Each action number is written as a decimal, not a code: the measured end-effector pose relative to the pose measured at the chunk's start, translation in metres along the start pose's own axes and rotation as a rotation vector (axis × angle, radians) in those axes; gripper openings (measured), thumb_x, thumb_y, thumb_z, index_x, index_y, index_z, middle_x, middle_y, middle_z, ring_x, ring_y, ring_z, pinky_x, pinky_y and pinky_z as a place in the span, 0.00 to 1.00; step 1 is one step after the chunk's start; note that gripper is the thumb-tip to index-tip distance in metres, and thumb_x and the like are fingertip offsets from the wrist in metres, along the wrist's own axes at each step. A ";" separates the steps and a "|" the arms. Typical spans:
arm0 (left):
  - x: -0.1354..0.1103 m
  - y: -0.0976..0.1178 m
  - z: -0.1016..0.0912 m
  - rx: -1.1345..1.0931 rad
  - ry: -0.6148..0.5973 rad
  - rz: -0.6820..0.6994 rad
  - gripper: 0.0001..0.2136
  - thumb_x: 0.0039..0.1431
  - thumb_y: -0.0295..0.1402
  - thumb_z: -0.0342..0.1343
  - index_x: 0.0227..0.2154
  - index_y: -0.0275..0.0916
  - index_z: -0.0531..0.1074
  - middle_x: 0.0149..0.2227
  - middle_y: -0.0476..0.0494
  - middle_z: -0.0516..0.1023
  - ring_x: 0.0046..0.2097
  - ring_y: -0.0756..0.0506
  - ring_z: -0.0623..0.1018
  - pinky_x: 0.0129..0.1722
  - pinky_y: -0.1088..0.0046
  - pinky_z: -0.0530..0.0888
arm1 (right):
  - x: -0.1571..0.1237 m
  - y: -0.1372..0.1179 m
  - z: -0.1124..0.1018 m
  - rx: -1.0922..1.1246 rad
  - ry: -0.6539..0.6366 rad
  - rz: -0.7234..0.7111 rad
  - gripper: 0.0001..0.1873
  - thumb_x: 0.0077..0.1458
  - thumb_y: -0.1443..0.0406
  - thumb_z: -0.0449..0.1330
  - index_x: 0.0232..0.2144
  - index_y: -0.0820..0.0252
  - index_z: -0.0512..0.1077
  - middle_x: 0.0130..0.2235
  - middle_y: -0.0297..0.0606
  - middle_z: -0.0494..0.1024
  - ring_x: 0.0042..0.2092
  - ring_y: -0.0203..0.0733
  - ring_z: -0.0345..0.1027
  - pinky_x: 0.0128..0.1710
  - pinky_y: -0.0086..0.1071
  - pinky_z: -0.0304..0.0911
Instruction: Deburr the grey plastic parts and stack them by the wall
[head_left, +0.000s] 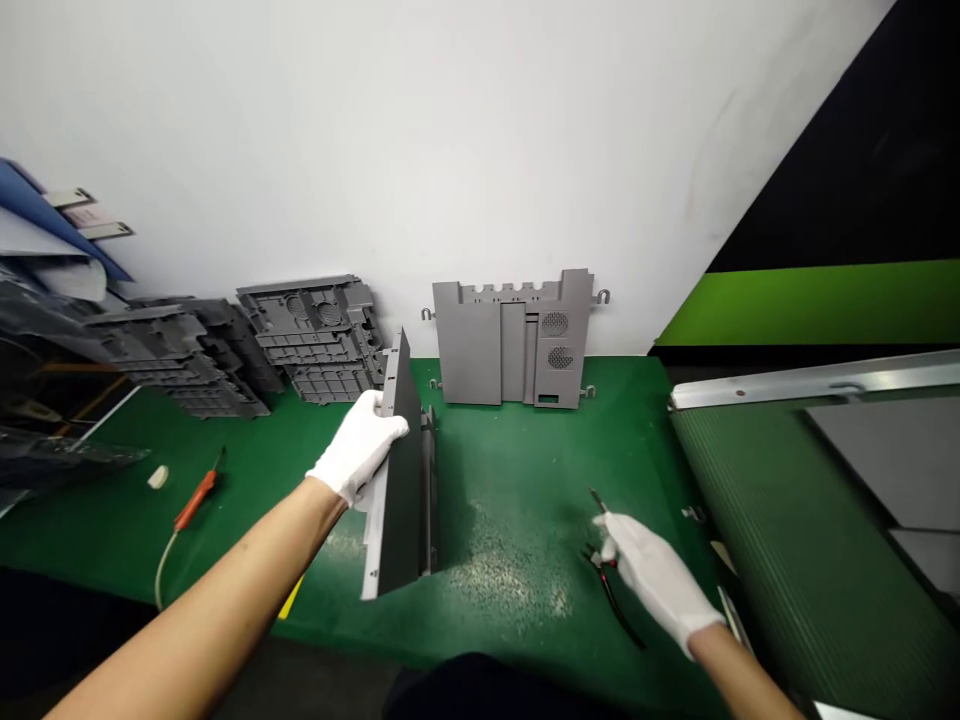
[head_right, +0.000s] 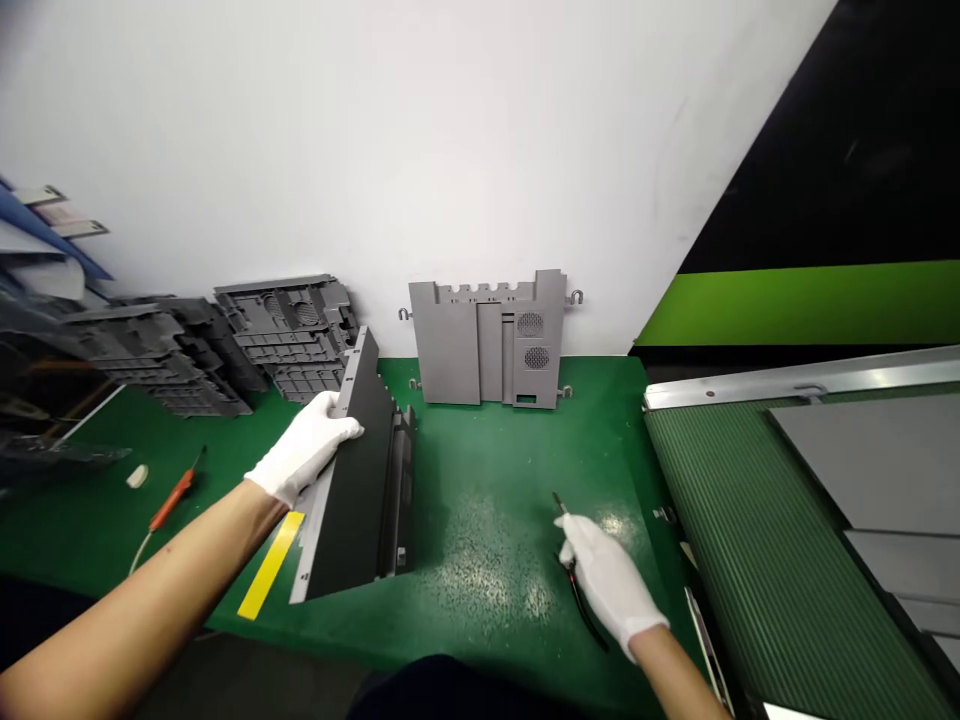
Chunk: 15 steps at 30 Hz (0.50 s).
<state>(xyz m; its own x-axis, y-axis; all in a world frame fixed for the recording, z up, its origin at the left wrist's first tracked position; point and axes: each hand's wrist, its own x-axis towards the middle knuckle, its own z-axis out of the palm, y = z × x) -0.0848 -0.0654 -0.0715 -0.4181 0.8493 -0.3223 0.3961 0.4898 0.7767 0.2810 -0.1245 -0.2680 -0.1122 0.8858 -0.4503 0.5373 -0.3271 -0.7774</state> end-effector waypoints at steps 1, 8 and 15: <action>-0.002 0.000 0.001 -0.030 -0.020 -0.031 0.15 0.45 0.30 0.55 0.39 0.40 0.64 0.27 0.53 0.70 0.25 0.48 0.73 0.24 0.75 0.69 | -0.017 -0.021 0.007 0.081 -0.066 -0.011 0.28 0.66 0.44 0.41 0.33 0.53 0.72 0.20 0.32 0.69 0.22 0.43 0.61 0.25 0.35 0.58; -0.051 -0.016 0.035 -0.114 -0.105 -0.032 0.15 0.42 0.26 0.50 0.36 0.41 0.64 0.28 0.52 0.71 0.28 0.47 0.72 0.28 0.72 0.70 | -0.110 -0.137 0.016 0.028 -0.403 -0.106 0.26 0.66 0.44 0.45 0.26 0.50 0.70 0.22 0.33 0.72 0.24 0.41 0.65 0.26 0.35 0.58; -0.062 -0.022 0.056 0.026 -0.011 0.157 0.08 0.46 0.27 0.52 0.30 0.42 0.60 0.28 0.51 0.65 0.30 0.49 0.65 0.31 0.72 0.65 | -0.136 -0.184 0.027 -0.589 -0.252 -0.153 0.30 0.63 0.41 0.37 0.24 0.43 0.68 0.28 0.40 0.77 0.29 0.51 0.68 0.27 0.41 0.59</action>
<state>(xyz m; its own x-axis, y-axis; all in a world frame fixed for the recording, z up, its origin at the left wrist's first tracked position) -0.0217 -0.1179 -0.0991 -0.3402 0.9178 -0.2045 0.4772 0.3559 0.8035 0.1746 -0.1935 -0.0753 -0.3774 0.7806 -0.4983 0.8593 0.0946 -0.5026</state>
